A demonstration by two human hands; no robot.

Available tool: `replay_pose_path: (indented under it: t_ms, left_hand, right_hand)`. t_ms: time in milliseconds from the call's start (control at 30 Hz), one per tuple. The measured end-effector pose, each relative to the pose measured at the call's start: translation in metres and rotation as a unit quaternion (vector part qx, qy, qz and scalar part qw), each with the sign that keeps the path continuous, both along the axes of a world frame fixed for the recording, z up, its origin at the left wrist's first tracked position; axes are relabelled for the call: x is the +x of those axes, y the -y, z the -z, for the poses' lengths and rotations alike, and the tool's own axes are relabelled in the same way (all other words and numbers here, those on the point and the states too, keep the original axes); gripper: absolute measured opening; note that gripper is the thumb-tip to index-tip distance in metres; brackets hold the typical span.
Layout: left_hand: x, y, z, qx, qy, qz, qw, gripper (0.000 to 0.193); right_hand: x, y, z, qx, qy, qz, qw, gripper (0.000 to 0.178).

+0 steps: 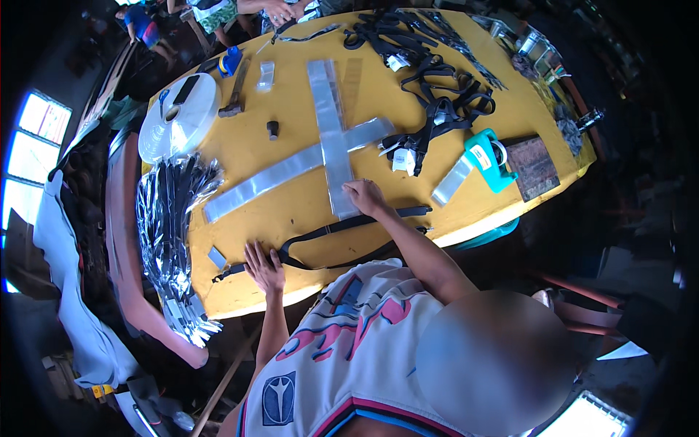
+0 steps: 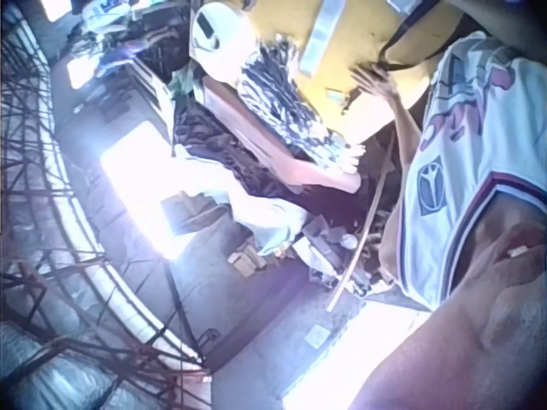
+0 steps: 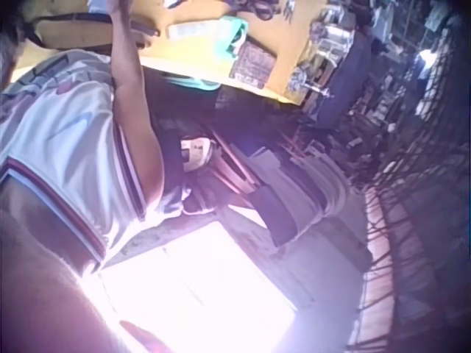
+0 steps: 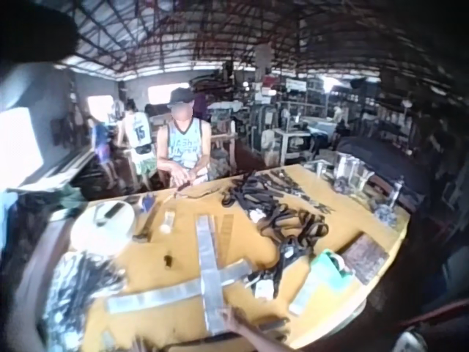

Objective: Assembling and applying adhesive components to black leather straps on a workshop table.

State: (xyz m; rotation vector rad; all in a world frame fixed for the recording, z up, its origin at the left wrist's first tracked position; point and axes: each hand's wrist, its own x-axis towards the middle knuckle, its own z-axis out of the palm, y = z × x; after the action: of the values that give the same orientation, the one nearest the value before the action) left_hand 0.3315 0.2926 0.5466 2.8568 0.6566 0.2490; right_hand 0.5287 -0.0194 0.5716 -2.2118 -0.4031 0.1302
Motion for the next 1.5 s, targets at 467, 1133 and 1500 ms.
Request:
replay_pose_path:
  t_ms: [467, 1133, 1500]
  left_hand:
    - [-0.001, -0.003, 0.004, -0.002, 0.013, -0.010, 1.000, 0.062]
    - [0.154, 0.138, -0.093, -0.648, 0.114, 0.108, 0.745, 0.039]
    - [0.158, 0.144, -0.077, -0.554, 0.181, 0.154, 0.798, 0.027]
  right_hand:
    - [-0.008, 0.000, 0.013, -0.100, 0.104, -0.008, 0.989, 0.026]
    - [0.016, -0.023, -0.069, 0.172, 0.030, 0.069, 0.982, 0.031]
    - [-0.017, -0.033, -0.069, 0.185, 0.053, 0.095, 0.977, 0.035]
